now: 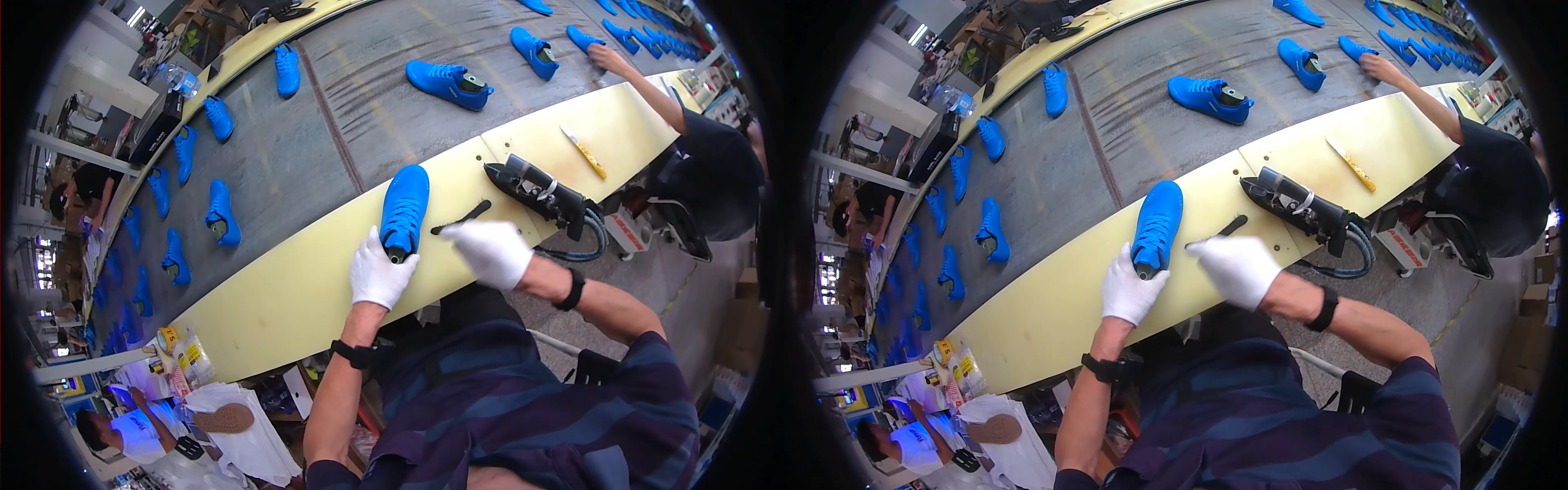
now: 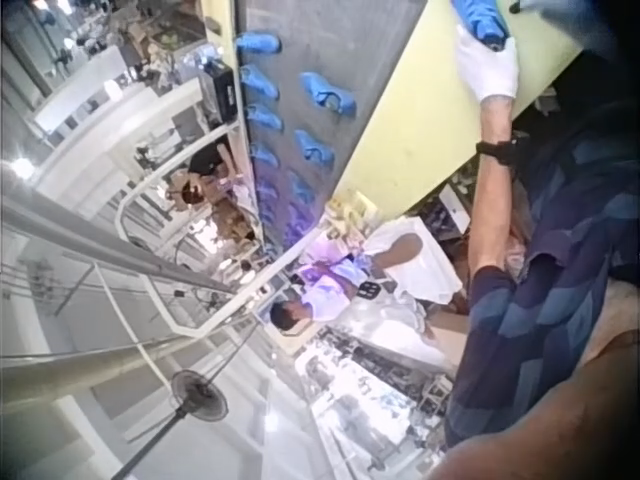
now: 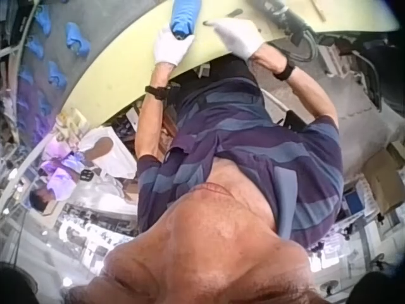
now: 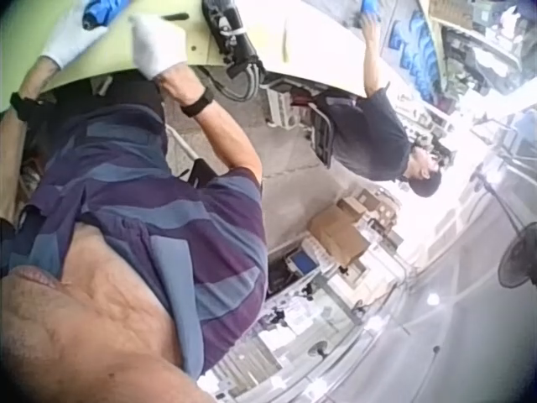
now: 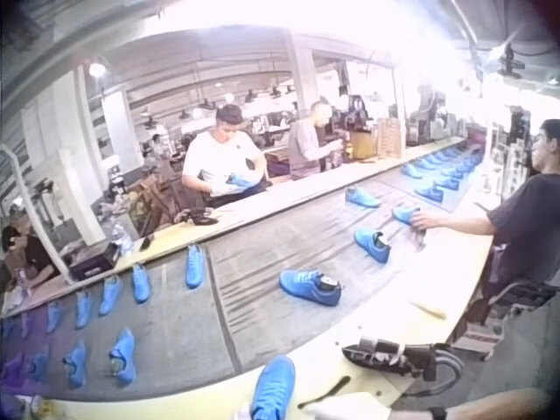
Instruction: Using a handheld tool to process blue shoe uppers on a conveyor belt in a shoe factory.
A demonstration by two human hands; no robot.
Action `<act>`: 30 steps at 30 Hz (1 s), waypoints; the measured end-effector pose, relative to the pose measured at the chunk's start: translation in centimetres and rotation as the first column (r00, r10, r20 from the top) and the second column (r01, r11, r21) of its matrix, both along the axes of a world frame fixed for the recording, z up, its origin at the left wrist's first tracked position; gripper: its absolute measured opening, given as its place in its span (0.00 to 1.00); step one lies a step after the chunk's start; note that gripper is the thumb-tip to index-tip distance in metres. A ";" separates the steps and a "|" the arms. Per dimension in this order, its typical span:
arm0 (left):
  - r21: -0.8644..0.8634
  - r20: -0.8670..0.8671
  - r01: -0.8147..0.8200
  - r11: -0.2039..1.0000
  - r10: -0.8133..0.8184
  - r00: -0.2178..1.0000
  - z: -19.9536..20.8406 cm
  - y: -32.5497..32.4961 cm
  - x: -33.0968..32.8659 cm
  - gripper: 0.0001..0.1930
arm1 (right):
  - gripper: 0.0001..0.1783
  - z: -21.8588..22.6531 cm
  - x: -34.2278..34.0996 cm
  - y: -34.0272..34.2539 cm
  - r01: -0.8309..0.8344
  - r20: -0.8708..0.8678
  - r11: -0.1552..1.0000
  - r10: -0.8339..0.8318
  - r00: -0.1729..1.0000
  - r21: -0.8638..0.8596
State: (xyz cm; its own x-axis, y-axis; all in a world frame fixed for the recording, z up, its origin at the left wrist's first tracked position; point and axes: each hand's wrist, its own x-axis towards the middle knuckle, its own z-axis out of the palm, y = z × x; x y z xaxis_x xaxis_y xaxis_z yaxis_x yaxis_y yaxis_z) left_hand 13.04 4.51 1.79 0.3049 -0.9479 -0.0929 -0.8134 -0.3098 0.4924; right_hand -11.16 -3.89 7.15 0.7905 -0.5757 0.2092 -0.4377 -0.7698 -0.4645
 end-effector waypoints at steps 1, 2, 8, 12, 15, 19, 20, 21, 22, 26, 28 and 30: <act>-0.041 0.106 0.007 0.999 -0.003 0.994 0.0 0.7 -0.4 0.52 | 0.18 1.1 -1.0 -1.8 0.075 0.011 0.994 -0.075 0.997 -0.081; -0.053 0.141 -0.004 0.999 0.011 0.990 0.0 1.1 -1.1 0.53 | 0.17 1.5 -2.3 -4.1 0.159 0.129 0.962 -0.133 0.983 -0.220; -0.095 0.298 0.036 0.995 -0.006 0.955 1.8 1.7 -6.9 0.53 | 0.16 -1.6 -6.9 -11.5 0.539 0.101 0.840 -0.532 0.841 -0.064; -0.119 0.394 0.080 0.990 -0.027 0.919 1.0 2.7 -7.8 0.56 | 0.25 0.8 -6.7 -11.4 0.439 -0.208 0.887 -0.407 0.889 0.140; -0.139 0.408 0.099 0.985 -0.034 0.912 0.7 2.7 -8.2 0.59 | 0.25 1.9 -6.1 -11.9 0.428 -0.366 0.863 -0.319 0.874 0.268; -0.163 0.381 0.085 0.983 -0.017 0.924 -0.2 2.7 -8.4 0.58 | 0.23 4.4 -3.0 -8.2 0.358 -0.294 0.864 -0.260 0.920 0.354; -0.186 0.385 0.099 0.978 -0.020 0.923 -0.1 2.7 -8.4 0.57 | 0.22 5.4 -2.0 -6.8 0.279 -0.236 0.902 -0.208 0.949 0.329; -0.184 0.384 0.104 0.977 -0.026 0.923 -0.1 2.6 -8.4 0.57 | 0.21 6.0 -0.9 -6.1 0.203 -0.173 0.935 -0.157 0.972 0.293; -0.189 0.354 0.103 0.977 -0.030 0.935 -0.2 2.4 -8.5 0.57 | 0.20 5.9 0.1 -5.6 0.097 -0.079 0.964 -0.080 0.994 0.246; -0.186 0.337 0.110 0.976 -0.042 0.941 -1.0 1.9 -8.9 0.56 | 0.23 4.9 3.5 -6.5 0.061 -0.163 0.964 -0.019 0.986 0.259; -0.187 0.326 0.106 0.977 -0.040 0.944 -0.9 1.7 -8.8 0.55 | 0.23 5.1 3.1 -7.7 0.147 -0.231 0.937 -0.074 0.970 0.318; -0.191 0.312 0.104 0.976 -0.041 0.949 -0.6 1.7 -8.8 0.55 | 0.23 4.2 2.0 -8.8 0.154 -0.240 0.939 -0.081 0.967 0.306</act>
